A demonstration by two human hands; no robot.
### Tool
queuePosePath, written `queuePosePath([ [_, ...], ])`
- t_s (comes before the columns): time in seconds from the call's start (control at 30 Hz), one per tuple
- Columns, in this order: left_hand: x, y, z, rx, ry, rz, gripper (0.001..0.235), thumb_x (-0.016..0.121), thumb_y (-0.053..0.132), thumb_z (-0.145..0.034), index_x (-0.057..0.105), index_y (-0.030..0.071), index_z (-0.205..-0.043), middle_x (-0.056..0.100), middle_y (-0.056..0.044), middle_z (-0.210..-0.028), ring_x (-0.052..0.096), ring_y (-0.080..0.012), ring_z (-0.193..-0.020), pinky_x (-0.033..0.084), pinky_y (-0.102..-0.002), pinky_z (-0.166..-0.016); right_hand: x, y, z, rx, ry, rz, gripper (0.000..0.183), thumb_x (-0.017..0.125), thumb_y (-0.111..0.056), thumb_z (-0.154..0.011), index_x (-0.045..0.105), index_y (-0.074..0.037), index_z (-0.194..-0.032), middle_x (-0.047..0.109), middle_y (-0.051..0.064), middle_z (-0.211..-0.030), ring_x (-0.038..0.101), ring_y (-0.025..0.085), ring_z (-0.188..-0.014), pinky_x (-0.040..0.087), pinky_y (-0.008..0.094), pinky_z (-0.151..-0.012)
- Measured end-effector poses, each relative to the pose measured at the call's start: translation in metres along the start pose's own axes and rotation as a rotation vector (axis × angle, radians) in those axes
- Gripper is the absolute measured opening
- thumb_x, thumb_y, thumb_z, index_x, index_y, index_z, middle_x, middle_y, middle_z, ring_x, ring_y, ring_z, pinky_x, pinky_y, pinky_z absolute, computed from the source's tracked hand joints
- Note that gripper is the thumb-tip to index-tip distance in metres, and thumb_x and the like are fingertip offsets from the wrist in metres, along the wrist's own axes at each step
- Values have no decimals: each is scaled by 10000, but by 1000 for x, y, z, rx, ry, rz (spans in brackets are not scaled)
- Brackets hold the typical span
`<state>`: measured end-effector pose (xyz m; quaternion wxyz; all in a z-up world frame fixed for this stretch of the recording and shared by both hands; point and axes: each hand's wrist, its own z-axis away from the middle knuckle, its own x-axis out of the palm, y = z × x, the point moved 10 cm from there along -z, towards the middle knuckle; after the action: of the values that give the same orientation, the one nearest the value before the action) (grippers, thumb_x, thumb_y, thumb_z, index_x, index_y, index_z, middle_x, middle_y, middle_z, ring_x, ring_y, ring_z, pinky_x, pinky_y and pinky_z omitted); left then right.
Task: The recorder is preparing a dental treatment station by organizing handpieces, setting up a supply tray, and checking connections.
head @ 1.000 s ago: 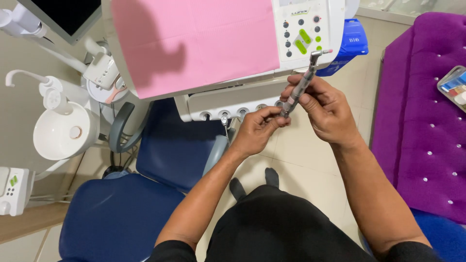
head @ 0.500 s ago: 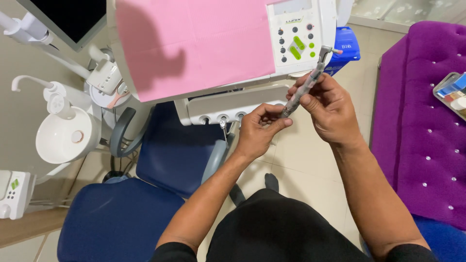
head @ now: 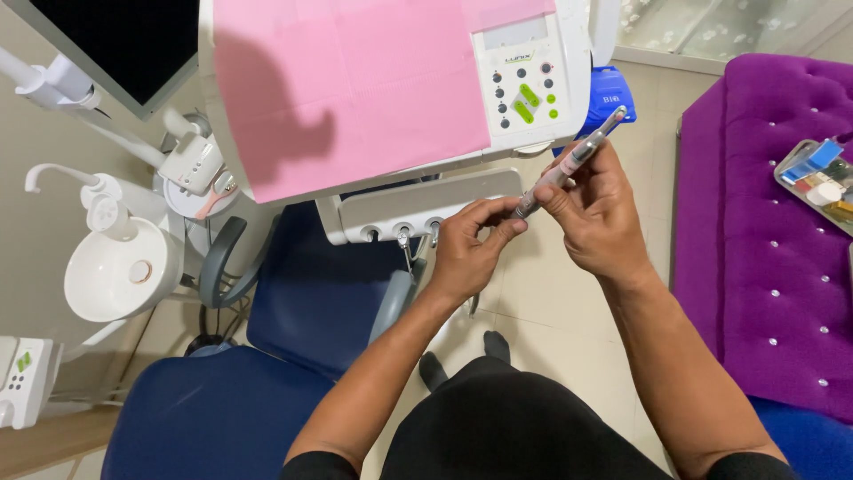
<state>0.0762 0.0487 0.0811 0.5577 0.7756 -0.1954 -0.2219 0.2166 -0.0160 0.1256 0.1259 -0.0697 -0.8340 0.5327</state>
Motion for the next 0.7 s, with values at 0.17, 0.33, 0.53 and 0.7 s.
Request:
queuePosePath([
  [0.17,13,4,-4,22,-264,70,292,660,178,-1018,692,30,-1269,744,-67,-1086,715,-139,-994,577,-295,-897,5,-16,-1,62,-19,80,304,675,-1,-1028,542,-28,-1300,586,30,-1081,572,103,-1024,507,276,-913],
  [0.33,25,-7,-5,-46,-394,143,260,636,177,-1030,688,10,-1222,740,-80,-1066,713,-142,-1000,575,-314,-915,5,-25,-2,67,-118,114,268,630,-12,-1042,599,3,-1307,645,74,-1182,629,136,-1080,542,303,-981],
  [0.53,37,0,-2,-60,-528,128,237,624,205,-1045,736,18,-1139,754,-61,-1030,706,-136,-957,581,-320,-894,3,-19,-3,138,-130,-10,246,658,1,-1002,627,15,-1246,724,138,-1156,720,226,-1124,604,391,-1016],
  [0.7,23,17,-7,34,-263,27,273,684,157,-977,714,37,-1221,783,-56,-1006,745,-124,-936,589,-292,-832,5,-26,-5,98,-4,36,254,737,9,-961,583,2,-1162,733,151,-1096,742,230,-1084,629,414,-990],
])
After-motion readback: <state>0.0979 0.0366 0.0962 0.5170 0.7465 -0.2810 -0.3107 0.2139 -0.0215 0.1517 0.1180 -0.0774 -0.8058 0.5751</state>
